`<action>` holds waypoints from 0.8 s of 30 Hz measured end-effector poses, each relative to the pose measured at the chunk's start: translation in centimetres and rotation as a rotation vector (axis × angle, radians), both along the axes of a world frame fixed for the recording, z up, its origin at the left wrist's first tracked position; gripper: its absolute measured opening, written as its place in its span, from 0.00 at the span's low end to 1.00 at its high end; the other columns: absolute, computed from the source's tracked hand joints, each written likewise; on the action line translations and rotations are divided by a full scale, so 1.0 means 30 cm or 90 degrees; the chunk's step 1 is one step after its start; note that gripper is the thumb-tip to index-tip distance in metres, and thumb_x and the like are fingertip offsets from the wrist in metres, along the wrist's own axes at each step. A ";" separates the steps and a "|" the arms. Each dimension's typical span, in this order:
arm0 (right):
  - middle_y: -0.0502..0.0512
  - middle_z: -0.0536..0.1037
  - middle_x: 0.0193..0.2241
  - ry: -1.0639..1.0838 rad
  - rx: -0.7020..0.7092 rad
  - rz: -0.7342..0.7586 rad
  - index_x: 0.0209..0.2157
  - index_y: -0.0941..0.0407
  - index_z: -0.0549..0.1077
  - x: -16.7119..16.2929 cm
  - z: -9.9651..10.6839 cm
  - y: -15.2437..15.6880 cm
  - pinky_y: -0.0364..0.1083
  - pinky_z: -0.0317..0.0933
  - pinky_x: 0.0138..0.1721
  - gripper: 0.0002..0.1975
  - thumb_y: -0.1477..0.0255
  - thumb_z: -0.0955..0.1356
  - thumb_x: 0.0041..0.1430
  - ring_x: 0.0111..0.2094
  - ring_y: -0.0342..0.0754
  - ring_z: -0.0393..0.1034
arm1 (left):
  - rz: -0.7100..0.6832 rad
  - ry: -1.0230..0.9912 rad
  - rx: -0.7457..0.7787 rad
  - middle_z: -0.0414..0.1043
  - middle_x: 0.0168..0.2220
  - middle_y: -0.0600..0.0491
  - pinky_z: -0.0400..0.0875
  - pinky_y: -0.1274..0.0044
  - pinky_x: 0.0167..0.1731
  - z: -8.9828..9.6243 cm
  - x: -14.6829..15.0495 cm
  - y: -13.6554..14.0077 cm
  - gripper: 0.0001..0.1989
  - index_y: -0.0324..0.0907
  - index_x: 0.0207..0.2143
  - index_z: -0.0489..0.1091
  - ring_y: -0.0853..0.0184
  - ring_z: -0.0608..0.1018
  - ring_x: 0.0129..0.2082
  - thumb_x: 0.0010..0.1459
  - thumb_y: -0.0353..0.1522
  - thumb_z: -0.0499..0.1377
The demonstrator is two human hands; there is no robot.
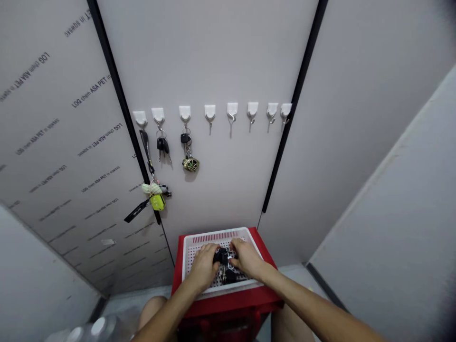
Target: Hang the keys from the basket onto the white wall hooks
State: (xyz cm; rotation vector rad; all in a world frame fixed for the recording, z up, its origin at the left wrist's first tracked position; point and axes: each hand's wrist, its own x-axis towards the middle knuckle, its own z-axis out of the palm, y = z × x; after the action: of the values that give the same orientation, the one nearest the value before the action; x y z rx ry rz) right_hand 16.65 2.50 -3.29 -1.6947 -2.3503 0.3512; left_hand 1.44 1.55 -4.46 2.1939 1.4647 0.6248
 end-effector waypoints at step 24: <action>0.48 0.66 0.17 0.585 0.026 0.090 0.24 0.60 0.65 -0.082 0.491 0.112 0.39 0.55 0.22 0.07 0.71 0.62 0.41 0.19 0.37 0.59 | -0.035 -0.472 -0.039 0.53 0.12 0.60 0.53 0.84 0.15 0.375 0.032 0.118 0.15 0.38 0.20 0.59 0.77 0.59 0.13 0.47 0.40 0.43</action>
State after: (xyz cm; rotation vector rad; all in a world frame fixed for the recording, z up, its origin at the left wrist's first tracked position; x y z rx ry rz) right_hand 14.20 5.87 11.43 -1.0001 -1.7448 0.8733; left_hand 2.39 5.08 6.79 1.6605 1.0027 1.1892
